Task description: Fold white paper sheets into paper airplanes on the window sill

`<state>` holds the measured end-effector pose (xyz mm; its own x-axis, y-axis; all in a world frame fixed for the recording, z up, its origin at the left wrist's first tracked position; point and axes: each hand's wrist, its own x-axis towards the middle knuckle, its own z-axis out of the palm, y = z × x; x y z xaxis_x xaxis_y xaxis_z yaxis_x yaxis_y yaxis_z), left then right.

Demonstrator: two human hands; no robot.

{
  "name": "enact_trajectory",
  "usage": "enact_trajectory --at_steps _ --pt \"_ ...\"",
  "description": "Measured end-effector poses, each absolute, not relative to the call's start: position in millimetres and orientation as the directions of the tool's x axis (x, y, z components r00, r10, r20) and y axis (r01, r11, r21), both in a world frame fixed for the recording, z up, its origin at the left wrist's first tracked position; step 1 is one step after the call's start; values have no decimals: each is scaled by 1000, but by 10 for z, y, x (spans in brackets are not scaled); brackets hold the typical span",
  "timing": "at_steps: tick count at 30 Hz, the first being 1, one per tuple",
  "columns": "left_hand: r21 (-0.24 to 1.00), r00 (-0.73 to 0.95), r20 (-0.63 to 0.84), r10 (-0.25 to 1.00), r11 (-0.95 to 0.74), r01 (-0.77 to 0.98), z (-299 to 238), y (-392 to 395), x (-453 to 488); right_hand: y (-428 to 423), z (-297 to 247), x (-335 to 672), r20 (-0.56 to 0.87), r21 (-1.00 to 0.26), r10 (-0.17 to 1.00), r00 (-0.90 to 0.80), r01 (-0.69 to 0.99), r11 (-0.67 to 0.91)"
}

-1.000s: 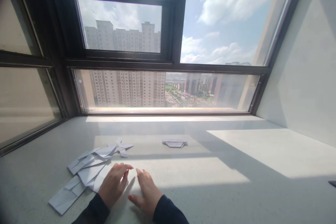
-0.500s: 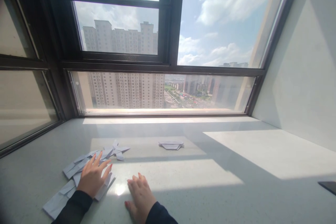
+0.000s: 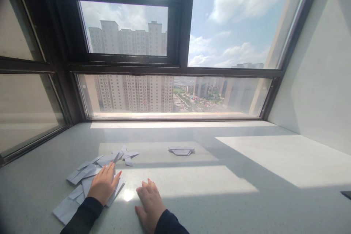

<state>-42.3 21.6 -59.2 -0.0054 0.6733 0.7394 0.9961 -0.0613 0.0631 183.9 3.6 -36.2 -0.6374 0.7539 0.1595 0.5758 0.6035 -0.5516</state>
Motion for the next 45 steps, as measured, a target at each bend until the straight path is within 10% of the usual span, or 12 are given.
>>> enact_trajectory --at_steps 5,10,17,22,33,45 --pt "11 -14 775 632 8 1000 -378 187 -301 49 -357 1836 220 -565 744 -631 540 624" --pt "51 207 778 593 -389 920 -47 12 -64 57 -274 1801 351 -777 804 -481 330 536" --pt "356 382 633 673 -691 629 9 -253 440 148 -199 1772 142 -990 927 -347 -53 131" --pt "470 409 548 730 -673 571 -29 -231 426 212 -227 1797 61 -997 948 -311 -72 40" --pt "280 104 716 691 -421 863 -69 -111 266 248 -244 1828 153 -988 962 -226 -43 147" --pt "173 221 652 726 -426 888 -99 -63 245 188 -253 1813 217 -948 921 -324 154 278"
